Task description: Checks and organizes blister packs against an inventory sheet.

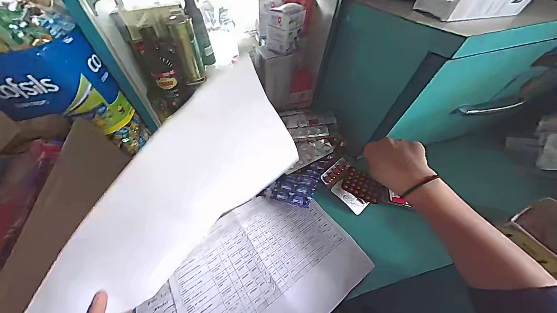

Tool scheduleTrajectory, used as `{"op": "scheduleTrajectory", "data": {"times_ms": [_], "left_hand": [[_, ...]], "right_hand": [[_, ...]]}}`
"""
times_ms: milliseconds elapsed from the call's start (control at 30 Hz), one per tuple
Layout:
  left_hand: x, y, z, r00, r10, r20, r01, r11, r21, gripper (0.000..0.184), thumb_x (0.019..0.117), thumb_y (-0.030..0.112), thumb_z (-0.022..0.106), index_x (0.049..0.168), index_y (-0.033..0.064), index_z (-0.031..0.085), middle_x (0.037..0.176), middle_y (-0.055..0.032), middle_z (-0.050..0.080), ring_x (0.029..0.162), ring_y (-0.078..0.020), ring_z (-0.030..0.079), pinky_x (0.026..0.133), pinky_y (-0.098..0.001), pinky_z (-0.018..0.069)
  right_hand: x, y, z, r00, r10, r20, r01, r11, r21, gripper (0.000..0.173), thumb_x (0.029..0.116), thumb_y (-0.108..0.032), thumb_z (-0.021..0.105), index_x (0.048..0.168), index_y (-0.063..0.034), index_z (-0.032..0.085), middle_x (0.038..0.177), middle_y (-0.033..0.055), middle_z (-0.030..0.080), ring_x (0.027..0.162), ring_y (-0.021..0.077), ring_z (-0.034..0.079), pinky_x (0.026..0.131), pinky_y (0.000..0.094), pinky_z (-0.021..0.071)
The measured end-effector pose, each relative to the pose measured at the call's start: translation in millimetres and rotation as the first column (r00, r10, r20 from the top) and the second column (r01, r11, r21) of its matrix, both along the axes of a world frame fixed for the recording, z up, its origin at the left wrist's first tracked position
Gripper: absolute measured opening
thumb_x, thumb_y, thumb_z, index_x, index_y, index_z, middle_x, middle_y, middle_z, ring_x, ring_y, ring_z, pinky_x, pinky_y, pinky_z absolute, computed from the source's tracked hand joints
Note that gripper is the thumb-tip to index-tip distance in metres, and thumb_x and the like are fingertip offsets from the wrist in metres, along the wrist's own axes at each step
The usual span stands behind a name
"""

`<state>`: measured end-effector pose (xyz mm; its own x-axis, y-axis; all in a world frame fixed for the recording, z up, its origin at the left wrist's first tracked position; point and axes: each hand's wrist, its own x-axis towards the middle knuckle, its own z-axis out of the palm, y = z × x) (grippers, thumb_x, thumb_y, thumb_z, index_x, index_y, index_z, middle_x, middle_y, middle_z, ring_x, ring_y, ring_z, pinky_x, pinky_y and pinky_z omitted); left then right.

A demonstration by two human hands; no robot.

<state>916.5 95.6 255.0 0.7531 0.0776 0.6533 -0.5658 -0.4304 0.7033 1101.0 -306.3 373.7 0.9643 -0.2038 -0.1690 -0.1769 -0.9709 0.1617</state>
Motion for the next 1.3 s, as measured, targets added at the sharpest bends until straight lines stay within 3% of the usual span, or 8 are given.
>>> {"op": "scheduleTrajectory", "data": {"times_ms": [200,300,567,667,767,900,1000,1300], "left_hand": [[21,-12,16,0.953,0.248,-0.175,-0.232,0.967,0.107,0.116,0.0856,0.044,0.071,0.161,-0.0045,-0.002,0.161,-0.039,-0.002,0.151,-0.0261,0.024,0.114,-0.028,0.0368],[30,-14,16,0.923,0.333,-0.194,-0.301,0.937,0.178,0.111,0.0845,0.044,0.07,0.163,-0.0015,0.005,0.163,-0.0377,0.0,0.151,-0.039,0.021,0.116,-0.037,0.0351],[34,-6,-2,0.975,0.11,-0.193,-0.045,0.948,0.314,0.044,0.0954,0.025,0.06,0.135,0.0059,0.066,0.131,-0.015,0.067,0.124,-0.0152,0.061,0.105,-0.0305,0.0473],[36,-8,-6,0.968,0.128,-0.218,-0.044,0.933,0.356,0.047,0.0991,0.032,0.055,0.136,0.0049,0.065,0.129,-0.0158,0.068,0.122,-0.0209,0.062,0.104,-0.0395,0.0473],[38,-10,-5,0.96,0.124,-0.252,-0.023,0.929,0.369,0.061,0.1003,0.038,0.053,0.145,-0.0031,0.051,0.141,-0.0228,0.059,0.133,-0.0296,0.055,0.112,-0.0448,0.0409],[40,-14,-9,0.93,0.188,-0.316,-0.058,0.924,0.379,0.077,0.0982,0.046,0.053,0.154,-0.0036,0.038,0.155,-0.0252,0.044,0.143,-0.0407,0.042,0.116,-0.0534,0.0335],[41,-14,-15,0.923,0.238,-0.302,-0.096,0.903,0.419,0.08,0.0958,0.049,0.054,0.155,-0.0018,0.037,0.156,-0.0277,0.04,0.145,-0.0469,0.037,0.117,-0.056,0.033],[31,-14,-15,0.915,0.364,-0.172,-0.296,0.898,0.325,0.046,0.0945,0.026,0.059,0.135,0.0066,0.066,0.13,-0.0224,0.065,0.12,-0.0359,0.062,0.099,-0.0483,0.0511]], "right_hand": [[9,-2,-30,0.999,-0.043,0.001,0.043,0.999,-0.03,0.008,0.0919,0.007,0.064,0.097,0.0125,0.066,0.103,0.0345,0.065,0.1,0.0551,0.064,0.072,0.0662,0.05],[8,-9,-33,0.998,-0.032,0.054,0.032,0.999,-0.011,0.008,0.0923,0.005,0.065,0.094,0.0123,0.065,0.099,0.0353,0.065,0.097,0.0563,0.064,0.07,0.0673,0.0489],[-7,-52,-21,0.866,0.103,0.489,-0.278,0.913,0.299,0.02,0.0983,-0.02,0.07,0.104,-0.0025,0.077,0.1,0.0343,0.069,0.095,0.0601,0.064,0.075,0.0791,0.0419],[-9,-49,-20,0.583,0.1,0.807,-0.586,0.74,0.331,0.034,0.1018,-0.02,0.06,0.114,0.0103,0.068,0.101,0.0284,0.069,0.082,0.0341,0.068,0.077,0.0528,0.0549],[-13,-23,-6,0.419,-0.051,0.906,-0.772,0.505,0.385,0.027,0.1034,-0.02,0.053,0.121,0.0002,0.054,0.082,-0.0093,0.062,0.06,-0.0069,0.058,0.057,0.0157,0.0544],[-17,18,4,0.447,0.217,0.868,-0.823,0.478,0.305,0.034,0.103,-0.015,0.048,0.126,0.0089,0.047,0.101,0.0139,0.072,0.081,0.0185,0.073,0.074,0.039,0.0619],[-5,54,-8,0.477,0.462,0.748,-0.786,0.605,0.128,0.029,0.1004,-0.01,0.055,0.124,0.0059,0.058,0.093,0.0254,0.07,0.07,0.0418,0.069,0.058,0.0566,0.0524],[34,92,-50,0.681,0.475,0.558,-0.665,0.72,0.199,0.027,0.1001,-0.011,0.062,0.124,0.001,0.059,0.084,0.0268,0.068,0.076,0.051,0.068,0.063,0.0639,0.0517]]}}
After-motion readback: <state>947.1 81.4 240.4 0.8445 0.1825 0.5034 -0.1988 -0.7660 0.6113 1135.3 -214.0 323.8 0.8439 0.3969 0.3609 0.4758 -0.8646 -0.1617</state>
